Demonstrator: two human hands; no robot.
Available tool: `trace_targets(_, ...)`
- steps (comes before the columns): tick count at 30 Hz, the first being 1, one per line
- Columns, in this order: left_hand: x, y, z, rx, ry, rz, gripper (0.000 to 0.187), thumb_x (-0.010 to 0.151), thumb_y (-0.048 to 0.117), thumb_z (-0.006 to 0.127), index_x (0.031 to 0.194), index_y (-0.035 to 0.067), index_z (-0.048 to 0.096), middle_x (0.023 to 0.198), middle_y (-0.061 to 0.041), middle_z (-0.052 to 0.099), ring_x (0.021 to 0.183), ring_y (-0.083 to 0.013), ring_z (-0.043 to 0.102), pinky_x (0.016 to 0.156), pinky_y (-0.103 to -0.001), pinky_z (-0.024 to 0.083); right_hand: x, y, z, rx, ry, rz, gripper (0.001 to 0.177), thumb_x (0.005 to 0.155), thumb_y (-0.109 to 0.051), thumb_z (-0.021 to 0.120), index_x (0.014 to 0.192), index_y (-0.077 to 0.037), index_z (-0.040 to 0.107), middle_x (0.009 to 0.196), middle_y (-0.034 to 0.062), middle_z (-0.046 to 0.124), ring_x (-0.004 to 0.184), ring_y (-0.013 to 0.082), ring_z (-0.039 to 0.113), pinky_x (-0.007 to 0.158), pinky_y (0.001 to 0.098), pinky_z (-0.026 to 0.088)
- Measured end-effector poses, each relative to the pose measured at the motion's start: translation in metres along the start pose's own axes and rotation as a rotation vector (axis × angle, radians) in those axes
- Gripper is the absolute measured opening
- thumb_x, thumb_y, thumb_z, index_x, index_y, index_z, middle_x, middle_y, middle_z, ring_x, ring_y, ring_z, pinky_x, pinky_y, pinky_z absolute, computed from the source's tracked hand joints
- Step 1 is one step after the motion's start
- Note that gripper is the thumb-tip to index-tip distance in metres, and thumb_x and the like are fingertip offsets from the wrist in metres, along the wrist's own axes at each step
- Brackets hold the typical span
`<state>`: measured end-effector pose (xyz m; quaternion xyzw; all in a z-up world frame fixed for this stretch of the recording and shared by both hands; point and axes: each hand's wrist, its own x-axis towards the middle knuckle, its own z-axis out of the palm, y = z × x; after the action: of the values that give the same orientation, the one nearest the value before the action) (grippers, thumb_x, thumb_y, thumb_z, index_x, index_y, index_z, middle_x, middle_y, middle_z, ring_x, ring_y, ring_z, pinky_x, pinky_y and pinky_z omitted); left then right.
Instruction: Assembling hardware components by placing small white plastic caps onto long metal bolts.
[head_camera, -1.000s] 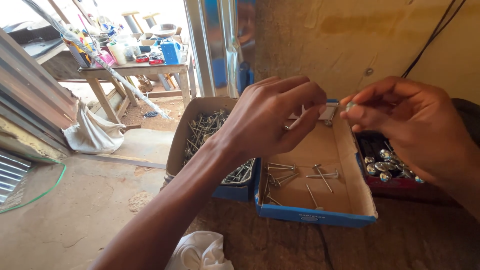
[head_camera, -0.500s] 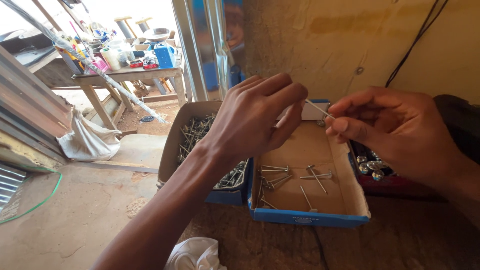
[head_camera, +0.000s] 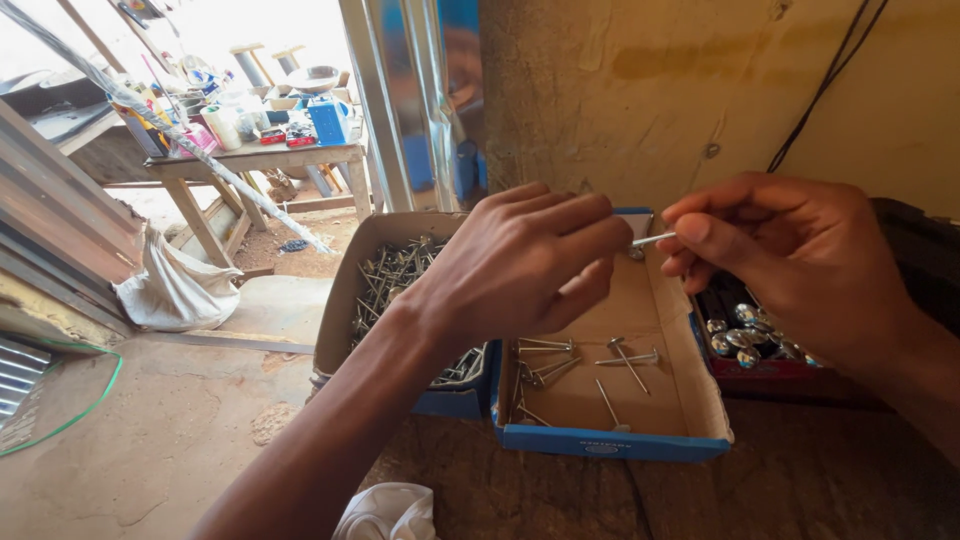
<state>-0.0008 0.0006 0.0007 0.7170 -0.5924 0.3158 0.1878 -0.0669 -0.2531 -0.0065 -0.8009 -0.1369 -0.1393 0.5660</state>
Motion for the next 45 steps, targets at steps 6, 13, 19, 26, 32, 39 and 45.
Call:
trace_targets(6, 0.0, -0.002, -0.001, -0.059, 0.122, -0.108, 0.012, 0.103, 0.015, 0.066, 0.112, 0.008, 0.066, 0.098, -0.005, 0.067, 0.085, -0.024, 0.07, 0.078, -0.041, 0.056, -0.002, 0.001, -0.002, 0.013, -0.057, -0.062, 0.02, 0.097, -0.005, 0.066, 0.114, 0.004, 0.071, 0.096, 0.0145, 0.077, 0.086, 0.0171, 0.073, 0.075, 0.031, 0.062)
trace_targets(13, 0.0, 0.0, -0.005, -0.12, 0.176, -0.131, 0.007, 0.104, 0.011, 0.066, 0.11, 0.007, 0.064, 0.099, -0.007, 0.065, 0.088, -0.0284, 0.07, 0.078, -0.042, 0.056, 0.0, 0.004, 0.001, -0.029, -0.051, -0.032, 0.022, 0.092, -0.003, 0.069, 0.113, 0.002, 0.07, 0.104, 0.0122, 0.078, 0.098, 0.0177, 0.075, 0.081, 0.0308, 0.061)
trace_targets(19, 0.0, -0.001, -0.003, -0.152, 0.178, -0.146, 0.008, 0.106, 0.012, 0.065, 0.11, 0.008, 0.061, 0.1, -0.006, 0.067, 0.088, -0.0258, 0.072, 0.076, -0.041, 0.057, 0.001, 0.002, 0.006, -0.034, -0.092, 0.048, 0.027, 0.09, -0.005, 0.068, 0.117, 0.001, 0.069, 0.108, 0.0107, 0.078, 0.105, 0.0153, 0.074, 0.092, 0.0293, 0.06)
trace_targets(26, 0.003, 0.0, 0.0, -0.122, 0.179, -0.139, 0.008, 0.107, 0.013, 0.065, 0.107, 0.007, 0.059, 0.098, -0.007, 0.067, 0.085, -0.0264, 0.072, 0.074, -0.041, 0.057, -0.003, 0.001, 0.006, -0.003, -0.128, 0.09, 0.031, 0.093, -0.007, 0.067, 0.123, 0.001, 0.069, 0.109, 0.0094, 0.077, 0.104, 0.0123, 0.071, 0.087, 0.0274, 0.058)
trace_targets(32, 0.001, -0.008, 0.008, -0.107, 0.099, -0.175, 0.011, 0.107, 0.016, 0.065, 0.103, 0.007, 0.06, 0.092, -0.005, 0.067, 0.076, -0.0215, 0.071, 0.069, -0.039, 0.056, -0.001, -0.003, 0.002, -0.075, -0.063, -0.067, 0.028, 0.098, -0.01, 0.065, 0.123, 0.001, 0.069, 0.106, 0.0093, 0.078, 0.101, 0.0124, 0.073, 0.088, 0.027, 0.06)
trace_targets(39, 0.001, 0.001, 0.008, -0.066, -0.079, -0.011, 0.017, 0.106, 0.023, 0.062, 0.107, 0.007, 0.061, 0.094, -0.008, 0.066, 0.075, -0.0259, 0.067, 0.071, -0.044, 0.055, -0.003, 0.005, -0.002, -0.03, -0.001, -0.109, 0.024, 0.104, -0.013, 0.065, 0.124, 0.0, 0.07, 0.099, 0.0079, 0.075, 0.089, 0.0097, 0.069, 0.081, 0.0245, 0.059)
trace_targets(45, -0.004, -0.006, 0.012, -0.004, -0.02, 0.021, 0.012, 0.105, 0.015, 0.06, 0.106, 0.004, 0.06, 0.09, -0.011, 0.065, 0.07, -0.0264, 0.066, 0.07, -0.044, 0.054, -0.002, 0.01, 0.002, -0.066, -0.03, -0.119, 0.02, 0.106, -0.012, 0.064, 0.121, 0.001, 0.069, 0.099, 0.0075, 0.075, 0.089, 0.0098, 0.069, 0.081, 0.024, 0.058)
